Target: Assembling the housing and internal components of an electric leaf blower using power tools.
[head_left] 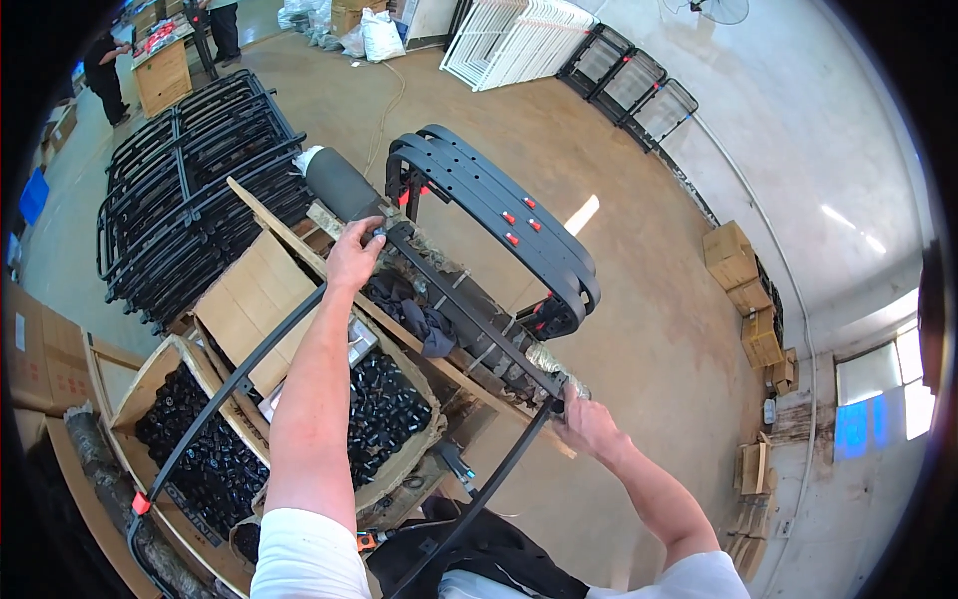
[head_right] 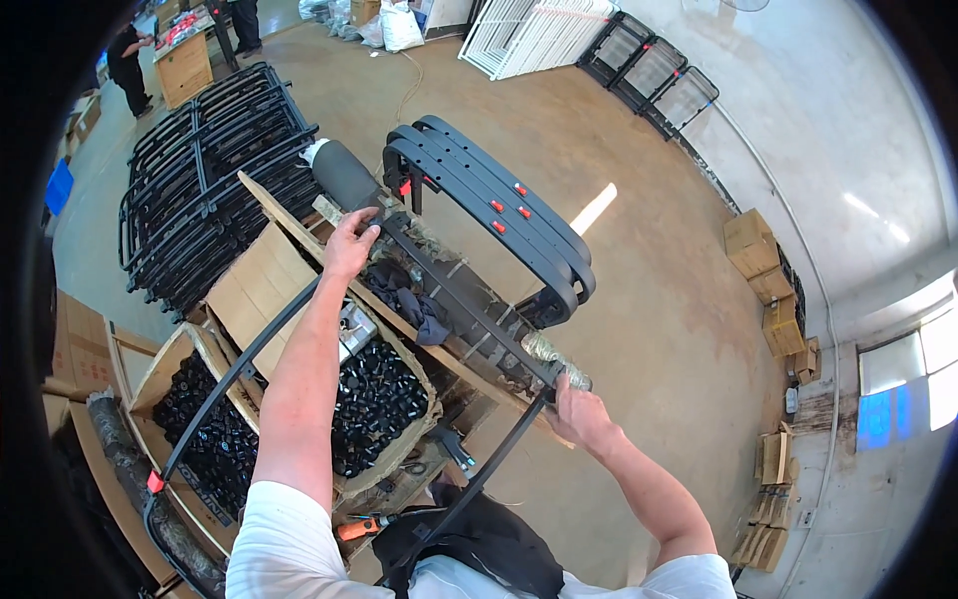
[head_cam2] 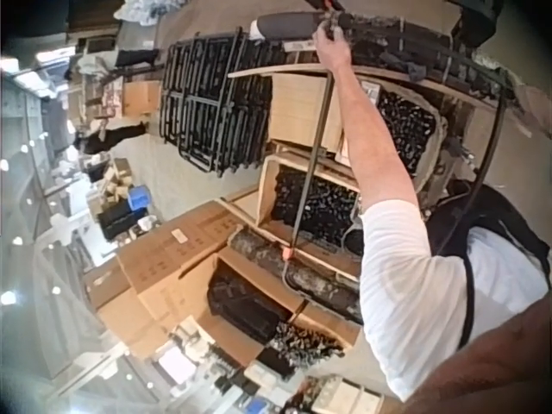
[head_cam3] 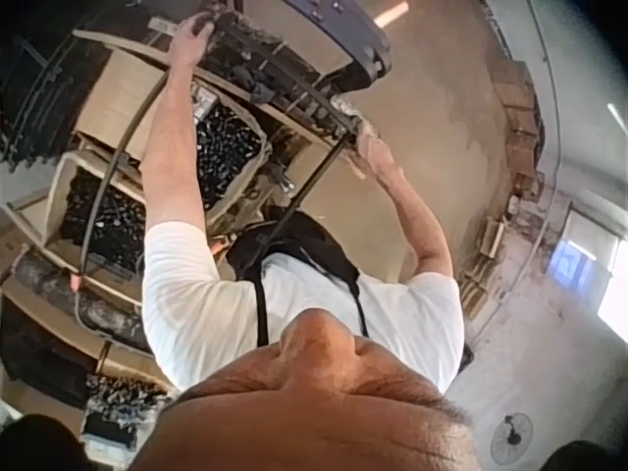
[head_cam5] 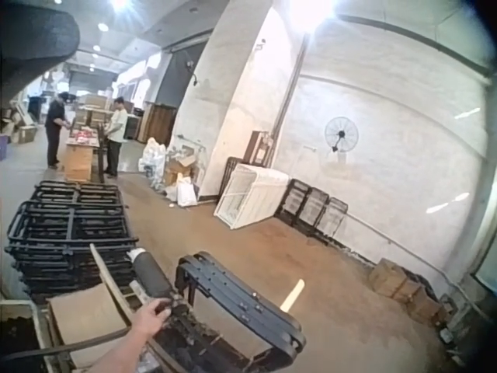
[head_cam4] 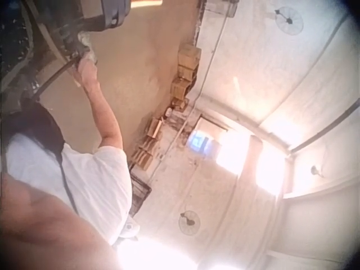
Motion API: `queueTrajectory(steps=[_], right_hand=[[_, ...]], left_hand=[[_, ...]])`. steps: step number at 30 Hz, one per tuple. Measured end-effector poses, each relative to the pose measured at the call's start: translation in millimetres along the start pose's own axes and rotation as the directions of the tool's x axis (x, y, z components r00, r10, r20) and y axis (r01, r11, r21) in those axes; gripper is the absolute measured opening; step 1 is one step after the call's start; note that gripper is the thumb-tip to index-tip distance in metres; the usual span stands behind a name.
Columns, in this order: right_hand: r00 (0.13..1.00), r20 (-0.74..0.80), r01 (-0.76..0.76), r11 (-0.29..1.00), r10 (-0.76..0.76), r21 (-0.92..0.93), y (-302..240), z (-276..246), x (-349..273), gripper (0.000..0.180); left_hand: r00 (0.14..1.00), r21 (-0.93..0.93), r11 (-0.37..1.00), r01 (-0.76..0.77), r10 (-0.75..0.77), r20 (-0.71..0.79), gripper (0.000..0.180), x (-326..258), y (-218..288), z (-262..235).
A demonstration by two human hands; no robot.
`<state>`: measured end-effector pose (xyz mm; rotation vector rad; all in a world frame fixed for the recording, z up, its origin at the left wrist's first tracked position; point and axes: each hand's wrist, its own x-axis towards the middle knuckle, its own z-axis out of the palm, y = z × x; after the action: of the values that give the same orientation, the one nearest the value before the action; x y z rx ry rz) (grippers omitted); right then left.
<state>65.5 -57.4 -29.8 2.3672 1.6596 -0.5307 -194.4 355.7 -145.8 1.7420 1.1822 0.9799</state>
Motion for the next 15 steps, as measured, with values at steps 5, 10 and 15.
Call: queueTrajectory(steps=[5,10,15], right_hand=[[0.991,0.074,-0.095,0.977,0.111,-0.193,-15,-21,9,0.053],[0.993,0.114,0.066,0.942,-0.03,-0.33,4,-20,4,0.04],[0.994,0.099,0.086,0.931,-0.055,-0.354,-11,-15,7,0.023]], left_hand=[[0.999,0.056,0.997,0.043,-0.044,0.026,0.031,1,-9,-6],[0.998,0.145,0.988,-0.059,0.055,0.026,0.03,2,-1,4],[0.999,0.041,0.999,-0.019,0.02,-0.044,0.032,5,-19,-3]])
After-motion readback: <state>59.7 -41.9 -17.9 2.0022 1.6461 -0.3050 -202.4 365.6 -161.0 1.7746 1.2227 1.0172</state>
